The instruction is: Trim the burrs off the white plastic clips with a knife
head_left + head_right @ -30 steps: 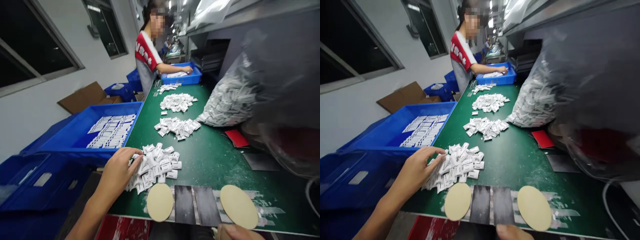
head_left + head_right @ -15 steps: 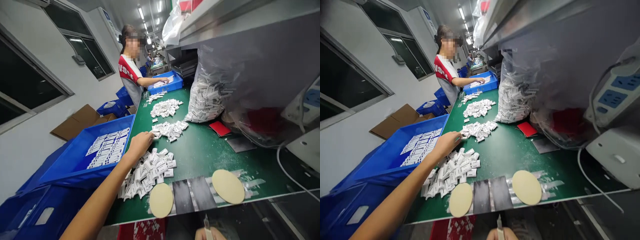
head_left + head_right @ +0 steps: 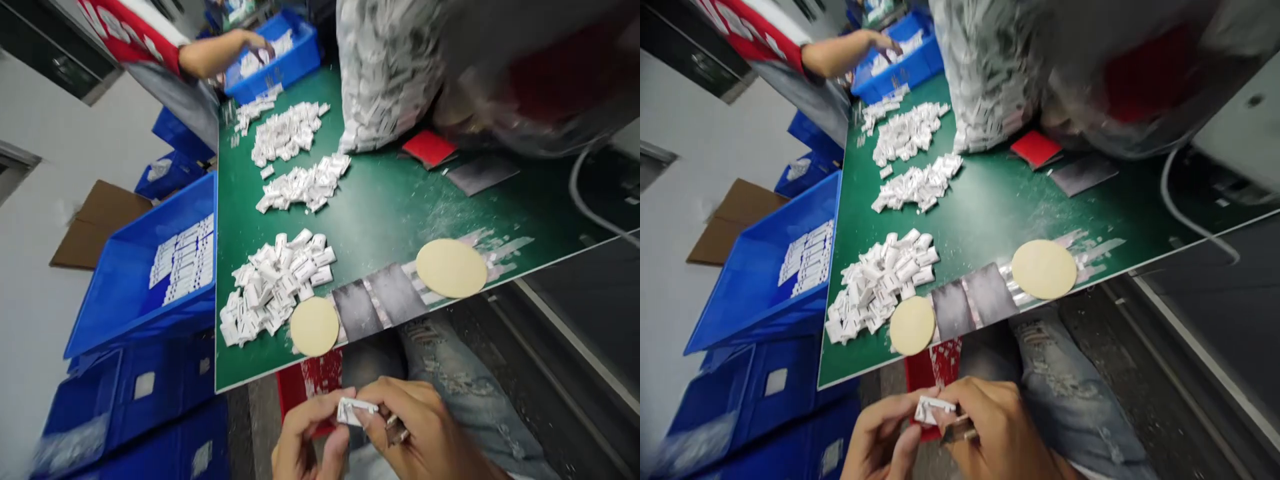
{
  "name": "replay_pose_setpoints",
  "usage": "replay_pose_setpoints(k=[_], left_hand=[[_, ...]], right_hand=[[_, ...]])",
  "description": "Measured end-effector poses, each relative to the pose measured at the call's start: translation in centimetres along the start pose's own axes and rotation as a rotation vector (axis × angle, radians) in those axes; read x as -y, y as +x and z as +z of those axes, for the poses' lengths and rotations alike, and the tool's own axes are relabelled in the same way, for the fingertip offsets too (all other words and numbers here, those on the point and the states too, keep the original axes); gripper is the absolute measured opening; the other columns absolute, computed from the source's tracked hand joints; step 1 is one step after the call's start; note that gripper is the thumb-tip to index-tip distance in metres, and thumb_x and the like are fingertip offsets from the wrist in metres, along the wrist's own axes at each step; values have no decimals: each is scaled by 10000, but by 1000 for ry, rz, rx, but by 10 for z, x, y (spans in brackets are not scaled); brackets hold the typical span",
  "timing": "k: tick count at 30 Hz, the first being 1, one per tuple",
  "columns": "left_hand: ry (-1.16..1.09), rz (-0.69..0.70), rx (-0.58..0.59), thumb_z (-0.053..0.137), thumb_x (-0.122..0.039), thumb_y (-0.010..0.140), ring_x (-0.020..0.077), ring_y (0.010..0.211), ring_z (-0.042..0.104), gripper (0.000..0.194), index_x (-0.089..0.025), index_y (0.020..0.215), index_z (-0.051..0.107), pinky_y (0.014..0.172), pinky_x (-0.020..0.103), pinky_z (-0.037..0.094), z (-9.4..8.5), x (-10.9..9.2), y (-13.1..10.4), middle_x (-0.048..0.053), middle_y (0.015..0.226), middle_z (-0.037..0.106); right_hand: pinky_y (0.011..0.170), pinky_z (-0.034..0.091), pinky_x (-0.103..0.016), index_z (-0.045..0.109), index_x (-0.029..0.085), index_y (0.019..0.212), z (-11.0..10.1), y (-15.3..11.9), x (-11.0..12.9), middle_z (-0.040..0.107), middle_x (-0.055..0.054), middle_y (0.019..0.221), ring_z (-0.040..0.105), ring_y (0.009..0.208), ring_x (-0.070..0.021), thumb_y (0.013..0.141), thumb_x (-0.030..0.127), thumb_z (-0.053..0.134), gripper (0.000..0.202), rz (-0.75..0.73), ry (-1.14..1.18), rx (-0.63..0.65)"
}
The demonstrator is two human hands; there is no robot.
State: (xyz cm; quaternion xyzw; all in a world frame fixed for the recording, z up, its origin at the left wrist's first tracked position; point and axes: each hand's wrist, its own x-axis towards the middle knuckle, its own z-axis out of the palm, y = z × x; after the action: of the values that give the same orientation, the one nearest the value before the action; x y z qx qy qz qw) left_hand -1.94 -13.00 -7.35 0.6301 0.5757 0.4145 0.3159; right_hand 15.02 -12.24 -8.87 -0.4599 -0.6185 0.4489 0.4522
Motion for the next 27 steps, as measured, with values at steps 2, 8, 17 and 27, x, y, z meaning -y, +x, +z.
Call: replay_pose_setpoints(k=[2, 8, 17, 27], left_hand=[[78, -165, 86, 681, -263, 898, 202, 758, 753, 134, -236, 1018, 736, 691, 260, 585, -15, 7, -8, 66, 902, 808], [177, -436, 114, 539, -574, 920, 162, 587, 581, 477, -187, 681, 687, 592, 261, 457, -44, 42, -53, 26, 621, 629], [279, -712, 38, 557, -501, 950, 196, 790, 665, 351, -162, 933, 646, 777, 355, 529, -76, 134, -54, 40, 849, 691], [-107, -611, 218, 561, -577, 918, 247, 979, 673, 484, -242, 1243, 688, 853, 320, 532, -49, 49, -35, 90, 1155, 723]], right_hand=[[639, 416, -239, 628, 200, 929, 13, -11, -4, 690, 12, 744, 659, 655, -122, 955, 177, 534, 100, -10, -71, 37], [568, 350, -314, 629, 223, 824, 68, -32, -11, 692, 15, 677, 678, 597, -186, 859, 45, 510, 217, 99, -235, 324], [584, 363, -286, 700, 234, 835, 83, -5, -2, 751, 5, 741, 700, 665, -182, 838, 90, 572, 192, 438, -60, 365], [582, 464, -196, 737, 201, 922, 51, -9, -9, 715, 11, 690, 649, 628, -117, 944, 366, 571, 235, 655, 393, 186]])
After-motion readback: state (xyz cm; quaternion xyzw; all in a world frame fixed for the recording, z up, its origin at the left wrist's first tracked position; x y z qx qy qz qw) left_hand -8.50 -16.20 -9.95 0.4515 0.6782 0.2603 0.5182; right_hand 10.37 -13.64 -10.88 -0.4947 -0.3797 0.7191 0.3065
